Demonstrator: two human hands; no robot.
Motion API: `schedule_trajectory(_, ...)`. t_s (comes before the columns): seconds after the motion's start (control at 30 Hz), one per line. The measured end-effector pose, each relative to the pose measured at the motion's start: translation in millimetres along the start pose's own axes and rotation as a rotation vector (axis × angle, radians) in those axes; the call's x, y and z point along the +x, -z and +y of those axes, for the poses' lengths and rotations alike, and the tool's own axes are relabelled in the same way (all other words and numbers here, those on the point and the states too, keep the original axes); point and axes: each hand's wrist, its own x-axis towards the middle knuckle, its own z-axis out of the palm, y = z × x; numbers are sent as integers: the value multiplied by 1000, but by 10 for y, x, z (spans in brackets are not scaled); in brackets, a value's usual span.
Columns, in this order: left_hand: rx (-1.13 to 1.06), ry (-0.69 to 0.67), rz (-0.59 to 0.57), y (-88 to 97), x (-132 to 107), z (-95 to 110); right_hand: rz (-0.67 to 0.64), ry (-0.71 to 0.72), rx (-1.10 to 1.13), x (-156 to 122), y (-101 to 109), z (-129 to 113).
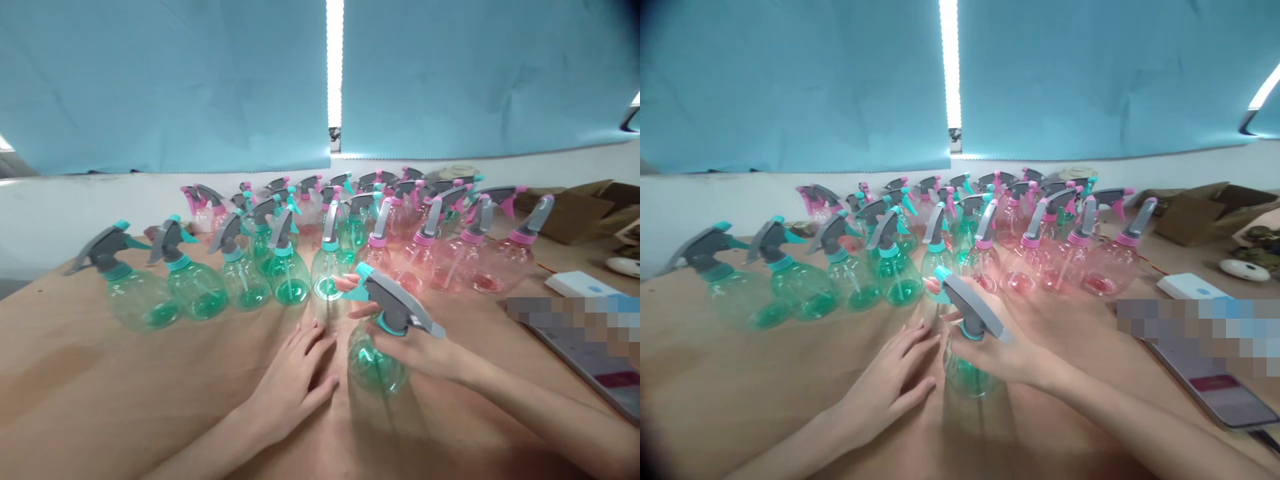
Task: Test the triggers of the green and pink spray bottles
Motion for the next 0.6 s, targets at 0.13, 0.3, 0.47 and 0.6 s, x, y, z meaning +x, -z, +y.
schedule_trajectory(0.13,-226,23,101,-29,-32,55,-16,21,85,34,-80,-32)
schedule_trajectory(0.3,-437,-62,132,132,-53,224,-72,24,137,114,-342,-126)
schedule_trajectory(0.47,-439,94,240,341,-277,206,-148,36,115,210,-764,-212)
schedule_trajectory(0.6,-461,207,358,378,-641,9,-189,73,173,324,-1204,-351)
